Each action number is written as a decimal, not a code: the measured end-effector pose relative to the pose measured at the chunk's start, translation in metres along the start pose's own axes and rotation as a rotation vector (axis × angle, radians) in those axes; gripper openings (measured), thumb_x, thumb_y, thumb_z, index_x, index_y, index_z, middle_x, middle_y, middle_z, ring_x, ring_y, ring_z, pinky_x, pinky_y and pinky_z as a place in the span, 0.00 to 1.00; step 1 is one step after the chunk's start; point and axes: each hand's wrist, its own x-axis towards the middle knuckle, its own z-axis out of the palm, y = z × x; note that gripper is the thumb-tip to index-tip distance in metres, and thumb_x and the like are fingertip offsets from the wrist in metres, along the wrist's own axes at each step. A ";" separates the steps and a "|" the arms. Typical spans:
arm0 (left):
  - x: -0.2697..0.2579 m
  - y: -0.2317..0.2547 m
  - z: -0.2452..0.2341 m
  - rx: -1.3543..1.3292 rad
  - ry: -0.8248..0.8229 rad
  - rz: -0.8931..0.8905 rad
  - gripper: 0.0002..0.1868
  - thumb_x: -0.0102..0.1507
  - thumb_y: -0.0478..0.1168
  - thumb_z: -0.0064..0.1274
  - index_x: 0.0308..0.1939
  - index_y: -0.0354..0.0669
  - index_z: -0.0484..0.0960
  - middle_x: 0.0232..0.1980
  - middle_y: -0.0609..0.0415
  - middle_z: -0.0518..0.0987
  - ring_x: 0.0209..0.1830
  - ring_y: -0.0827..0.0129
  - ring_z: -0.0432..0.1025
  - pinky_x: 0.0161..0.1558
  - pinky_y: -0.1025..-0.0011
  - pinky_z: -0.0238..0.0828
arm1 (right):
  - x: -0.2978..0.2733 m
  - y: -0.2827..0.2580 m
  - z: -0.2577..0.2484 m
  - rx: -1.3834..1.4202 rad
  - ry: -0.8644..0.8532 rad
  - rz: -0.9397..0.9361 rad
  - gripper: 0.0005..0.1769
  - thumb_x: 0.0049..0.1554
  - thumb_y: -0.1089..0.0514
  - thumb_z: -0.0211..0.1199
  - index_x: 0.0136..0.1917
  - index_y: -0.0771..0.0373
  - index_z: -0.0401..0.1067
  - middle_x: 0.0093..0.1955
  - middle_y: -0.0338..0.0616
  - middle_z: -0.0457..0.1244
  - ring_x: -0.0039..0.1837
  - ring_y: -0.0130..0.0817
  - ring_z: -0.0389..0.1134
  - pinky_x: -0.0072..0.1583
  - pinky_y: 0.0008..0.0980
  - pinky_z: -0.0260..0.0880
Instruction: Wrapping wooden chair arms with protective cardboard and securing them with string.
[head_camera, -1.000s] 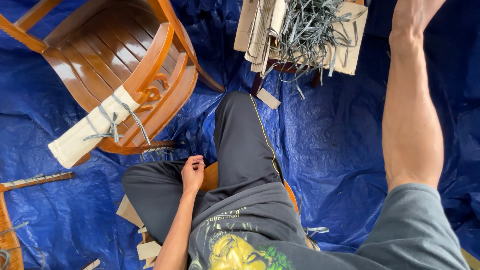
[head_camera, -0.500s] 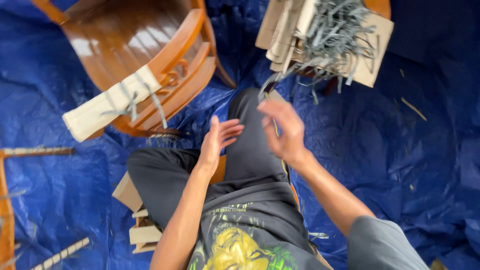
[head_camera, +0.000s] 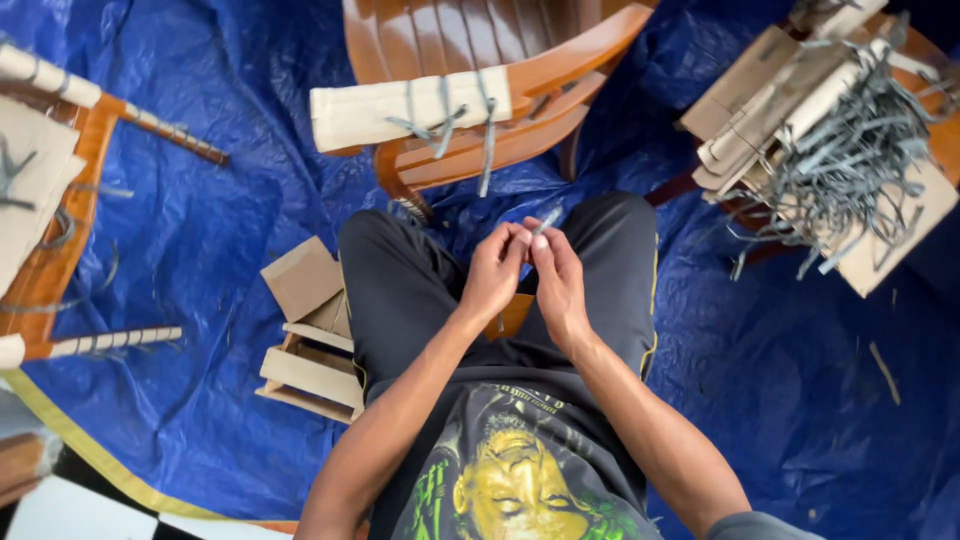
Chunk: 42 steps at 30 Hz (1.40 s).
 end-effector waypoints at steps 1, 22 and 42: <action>-0.005 0.004 -0.003 0.107 0.023 0.063 0.10 0.73 0.38 0.46 0.42 0.35 0.78 0.35 0.56 0.79 0.33 0.74 0.72 0.37 0.72 0.71 | 0.007 -0.004 0.009 0.121 -0.004 0.058 0.20 0.70 0.52 0.49 0.68 0.67 0.67 0.59 0.45 0.68 0.60 0.29 0.67 0.64 0.31 0.67; 0.135 0.057 -0.240 0.677 0.624 0.580 0.10 0.73 0.41 0.51 0.52 0.37 0.77 0.49 0.49 0.78 0.47 0.62 0.76 0.52 0.62 0.74 | 0.091 0.120 0.130 0.203 -0.090 0.547 0.11 0.67 0.54 0.51 0.50 0.62 0.69 0.32 0.33 0.56 0.28 0.19 0.49 0.29 0.24 0.44; 0.150 -0.004 -0.283 0.137 -0.101 -0.488 0.12 0.68 0.46 0.48 0.49 0.49 0.82 0.44 0.63 0.81 0.42 0.77 0.70 0.44 0.72 0.64 | 0.151 0.078 0.215 0.517 -0.010 0.458 0.12 0.67 0.52 0.56 0.46 0.61 0.70 0.40 0.34 0.62 0.37 0.21 0.56 0.36 0.24 0.54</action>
